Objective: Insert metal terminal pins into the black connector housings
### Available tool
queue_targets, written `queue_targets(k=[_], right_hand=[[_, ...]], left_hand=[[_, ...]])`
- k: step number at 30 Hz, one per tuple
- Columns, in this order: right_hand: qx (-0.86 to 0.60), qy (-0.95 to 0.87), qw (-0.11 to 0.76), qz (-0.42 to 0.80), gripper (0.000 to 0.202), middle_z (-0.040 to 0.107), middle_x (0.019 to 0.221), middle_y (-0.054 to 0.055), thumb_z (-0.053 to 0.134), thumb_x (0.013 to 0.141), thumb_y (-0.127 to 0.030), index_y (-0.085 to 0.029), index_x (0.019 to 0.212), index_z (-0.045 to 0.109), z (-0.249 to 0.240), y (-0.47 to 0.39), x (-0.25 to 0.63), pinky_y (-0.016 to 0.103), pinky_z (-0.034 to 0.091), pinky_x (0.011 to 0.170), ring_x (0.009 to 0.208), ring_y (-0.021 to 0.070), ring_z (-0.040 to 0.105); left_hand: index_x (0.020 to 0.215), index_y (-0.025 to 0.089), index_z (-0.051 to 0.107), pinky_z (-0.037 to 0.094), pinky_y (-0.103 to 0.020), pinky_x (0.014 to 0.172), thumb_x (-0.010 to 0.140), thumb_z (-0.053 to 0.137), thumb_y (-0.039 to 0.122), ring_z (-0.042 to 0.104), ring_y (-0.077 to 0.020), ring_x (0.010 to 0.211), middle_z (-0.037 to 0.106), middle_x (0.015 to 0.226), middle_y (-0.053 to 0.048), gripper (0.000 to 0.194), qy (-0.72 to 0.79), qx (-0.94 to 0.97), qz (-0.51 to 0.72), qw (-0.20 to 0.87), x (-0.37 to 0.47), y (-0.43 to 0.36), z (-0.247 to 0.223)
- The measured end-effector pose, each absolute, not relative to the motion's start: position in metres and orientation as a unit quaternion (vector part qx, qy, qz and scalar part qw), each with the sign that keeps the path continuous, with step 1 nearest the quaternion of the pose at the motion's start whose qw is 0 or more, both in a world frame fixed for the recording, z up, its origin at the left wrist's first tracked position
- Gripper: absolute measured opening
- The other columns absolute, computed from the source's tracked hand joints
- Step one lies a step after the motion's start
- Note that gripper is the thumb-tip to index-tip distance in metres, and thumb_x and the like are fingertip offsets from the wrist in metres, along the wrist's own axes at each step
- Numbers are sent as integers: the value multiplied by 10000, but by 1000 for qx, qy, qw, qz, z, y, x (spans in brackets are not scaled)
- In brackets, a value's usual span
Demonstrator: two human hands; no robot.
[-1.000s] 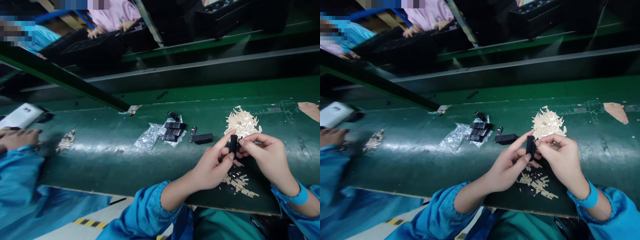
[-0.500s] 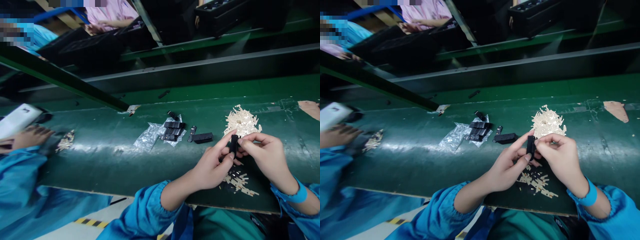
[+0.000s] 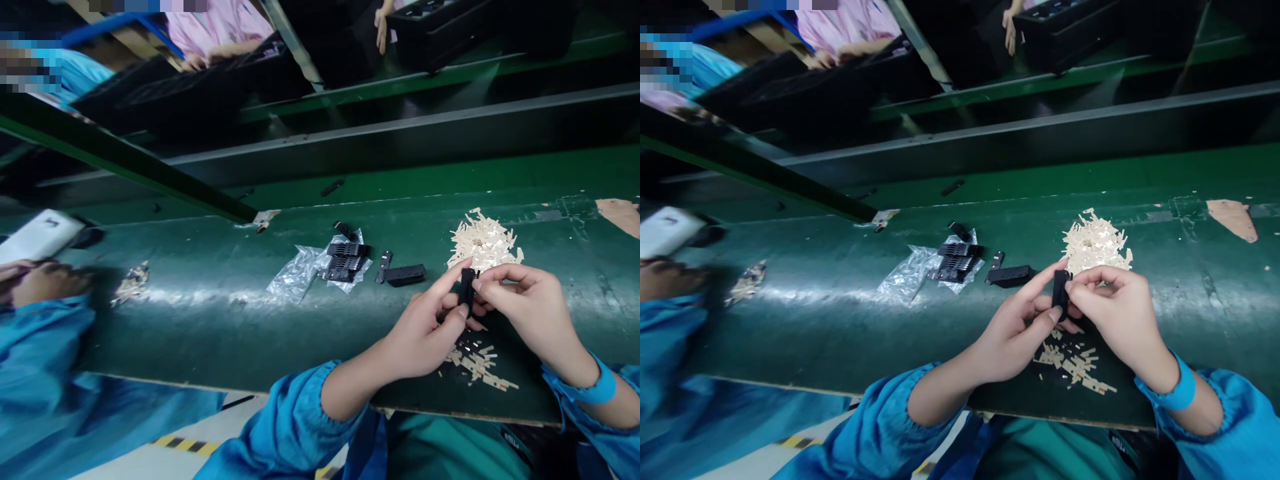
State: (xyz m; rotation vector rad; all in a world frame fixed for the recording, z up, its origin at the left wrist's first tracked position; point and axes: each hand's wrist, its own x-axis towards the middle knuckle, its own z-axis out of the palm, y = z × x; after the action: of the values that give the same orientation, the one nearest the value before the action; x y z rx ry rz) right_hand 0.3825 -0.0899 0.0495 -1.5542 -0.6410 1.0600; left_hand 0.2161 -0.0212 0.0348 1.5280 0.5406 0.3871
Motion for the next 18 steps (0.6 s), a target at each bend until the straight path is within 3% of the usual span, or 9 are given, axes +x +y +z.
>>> queue_targets(k=[9,18], right_hand=[[-654,-267,541,457,110,692,603,12,795,712,-278,-183,697,741,52,-89,385,241,530,459,497,161,665],[-661,-270,537,450,97,706,625,12,786,726,-284,-201,709,739,50,-91,384,243,537,448,503,165,673]], left_hand=[[1626,236,296,632,-344,875,1009,478,157,756,-178,886,754,981,-61,648,226,636,173,718,217,-21,39],[1617,243,316,629,-359,888,1003,491,150,759,-180,857,749,945,-48,646,232,622,174,728,216,-21,39]])
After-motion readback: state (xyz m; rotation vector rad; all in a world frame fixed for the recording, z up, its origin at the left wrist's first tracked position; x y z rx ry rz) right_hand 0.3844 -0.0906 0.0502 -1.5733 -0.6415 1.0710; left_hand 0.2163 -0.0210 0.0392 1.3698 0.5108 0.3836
